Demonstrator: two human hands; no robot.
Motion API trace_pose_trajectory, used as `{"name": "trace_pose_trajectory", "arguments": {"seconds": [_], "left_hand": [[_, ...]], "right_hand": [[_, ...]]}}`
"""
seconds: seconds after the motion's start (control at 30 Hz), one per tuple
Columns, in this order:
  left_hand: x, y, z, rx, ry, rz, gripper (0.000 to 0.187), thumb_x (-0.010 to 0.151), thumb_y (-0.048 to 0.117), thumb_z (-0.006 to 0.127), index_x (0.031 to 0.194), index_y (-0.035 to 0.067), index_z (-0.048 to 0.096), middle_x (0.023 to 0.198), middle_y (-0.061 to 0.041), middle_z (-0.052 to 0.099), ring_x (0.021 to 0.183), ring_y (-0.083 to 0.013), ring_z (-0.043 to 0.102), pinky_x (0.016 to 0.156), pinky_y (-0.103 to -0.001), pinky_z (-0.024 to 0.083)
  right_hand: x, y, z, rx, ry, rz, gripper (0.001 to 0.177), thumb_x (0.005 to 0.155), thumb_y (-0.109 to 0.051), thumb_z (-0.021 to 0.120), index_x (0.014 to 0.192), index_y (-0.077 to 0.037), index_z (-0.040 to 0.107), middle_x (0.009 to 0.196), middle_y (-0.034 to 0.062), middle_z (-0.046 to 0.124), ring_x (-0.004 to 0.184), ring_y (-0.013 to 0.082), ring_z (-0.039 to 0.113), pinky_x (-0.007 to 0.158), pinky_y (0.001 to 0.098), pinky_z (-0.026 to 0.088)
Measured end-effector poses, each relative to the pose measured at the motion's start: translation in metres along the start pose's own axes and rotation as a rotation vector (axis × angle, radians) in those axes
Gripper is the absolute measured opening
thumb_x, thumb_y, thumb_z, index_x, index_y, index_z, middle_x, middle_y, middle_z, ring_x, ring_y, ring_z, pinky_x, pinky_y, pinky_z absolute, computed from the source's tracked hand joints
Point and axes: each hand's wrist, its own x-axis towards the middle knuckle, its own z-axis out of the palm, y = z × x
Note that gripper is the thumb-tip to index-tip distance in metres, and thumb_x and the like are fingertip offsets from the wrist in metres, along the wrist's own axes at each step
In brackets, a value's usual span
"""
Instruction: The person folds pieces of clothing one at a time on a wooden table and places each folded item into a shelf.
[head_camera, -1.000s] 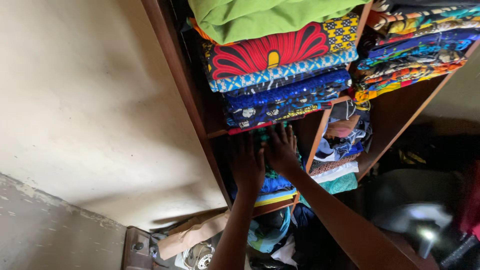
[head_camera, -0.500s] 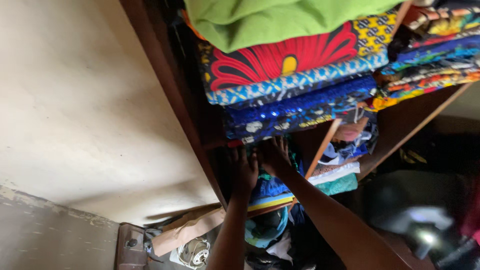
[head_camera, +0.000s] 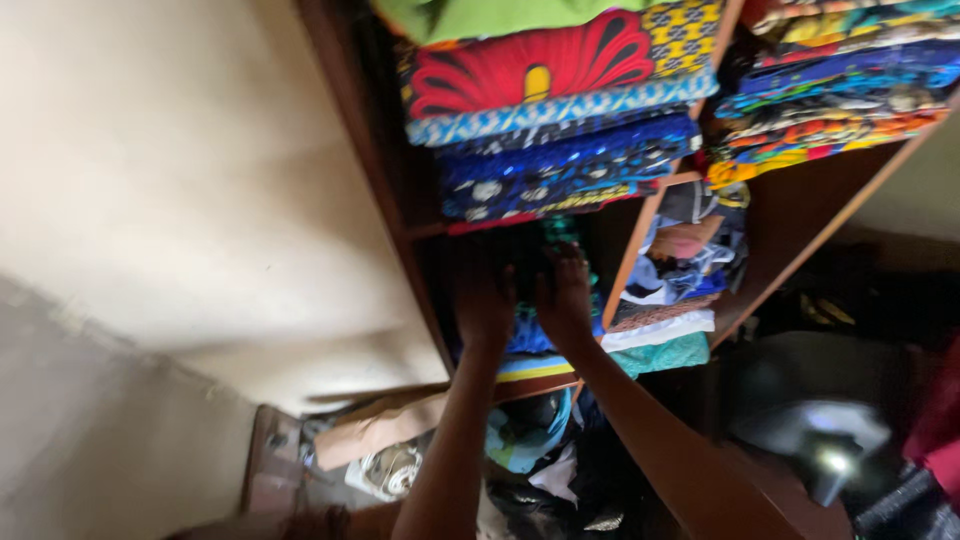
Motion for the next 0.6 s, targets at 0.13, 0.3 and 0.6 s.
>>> {"name": "trace_pose_trajectory", "arguments": {"seconds": [0.13, 0.3, 0.6], "left_hand": [[-0.051, 0.032, -0.051, -0.156, 0.176, 0.041, 0.064, 0.097, 0.016, 0.056, 0.154, -0.008, 0.040, 0.163, -0.031, 0.033, 0.155, -0.0468, 0.026, 0.128, -0.054, 0.025], [-0.151, 0.066, -0.114, -0.467, 0.259, -0.301, 0.048, 0.097, 0.011, 0.054, 0.143, -0.003, 0.055, 0.158, -0.027, 0.048, 0.150, -0.0437, 0.042, 0.124, -0.048, 0.033], [-0.356, 0.058, -0.228, -0.357, 0.348, -0.782, 0.036, 0.100, 0.016, 0.046, 0.126, 0.002, 0.067, 0.122, -0.026, 0.070, 0.110, -0.0405, 0.068, 0.099, -0.044, 0.053]], "right_hand": [[-0.030, -0.035, -0.027, 0.320, 0.084, -0.005, 0.036, 0.101, -0.012, 0.060, 0.135, -0.001, 0.061, 0.140, 0.0219, 0.061, 0.134, 0.0370, 0.056, 0.114, 0.0473, 0.042], [-0.099, -0.113, -0.054, 0.707, -0.209, 0.153, 0.028, 0.104, -0.013, 0.057, 0.129, -0.003, 0.064, 0.122, 0.0132, 0.070, 0.110, 0.0211, 0.069, 0.093, 0.0309, 0.055], [-0.284, -0.212, -0.054, 0.802, -0.810, 0.117, 0.030, 0.104, -0.018, 0.053, 0.126, -0.004, 0.068, 0.117, 0.0138, 0.073, 0.104, 0.0213, 0.070, 0.092, 0.0360, 0.055]]}}
